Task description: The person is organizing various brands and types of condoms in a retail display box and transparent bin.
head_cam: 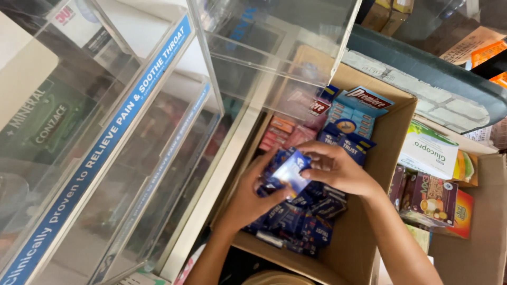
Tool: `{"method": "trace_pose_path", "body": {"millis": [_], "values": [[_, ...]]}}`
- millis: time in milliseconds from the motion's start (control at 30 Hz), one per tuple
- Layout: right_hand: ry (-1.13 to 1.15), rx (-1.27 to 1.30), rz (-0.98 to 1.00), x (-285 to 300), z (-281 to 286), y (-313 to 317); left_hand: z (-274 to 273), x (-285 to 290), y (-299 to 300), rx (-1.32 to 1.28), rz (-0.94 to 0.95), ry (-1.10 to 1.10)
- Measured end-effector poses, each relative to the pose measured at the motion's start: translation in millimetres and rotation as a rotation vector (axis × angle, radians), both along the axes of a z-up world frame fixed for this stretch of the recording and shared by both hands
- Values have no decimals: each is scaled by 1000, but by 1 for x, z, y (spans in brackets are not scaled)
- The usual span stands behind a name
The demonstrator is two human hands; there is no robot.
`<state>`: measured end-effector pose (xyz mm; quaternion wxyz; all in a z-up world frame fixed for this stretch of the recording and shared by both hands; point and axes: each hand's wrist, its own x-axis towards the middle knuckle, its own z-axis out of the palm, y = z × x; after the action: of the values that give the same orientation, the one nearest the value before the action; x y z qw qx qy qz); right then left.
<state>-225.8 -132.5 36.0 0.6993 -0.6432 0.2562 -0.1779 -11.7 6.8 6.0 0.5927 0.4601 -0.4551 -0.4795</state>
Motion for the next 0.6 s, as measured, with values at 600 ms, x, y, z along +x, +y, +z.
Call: {"method": "trace_pose_path", "body": {"millis": [600], "values": [[-171, -23, 56, 15, -12, -17, -8, -1, 0, -169, -71, -103]]}}
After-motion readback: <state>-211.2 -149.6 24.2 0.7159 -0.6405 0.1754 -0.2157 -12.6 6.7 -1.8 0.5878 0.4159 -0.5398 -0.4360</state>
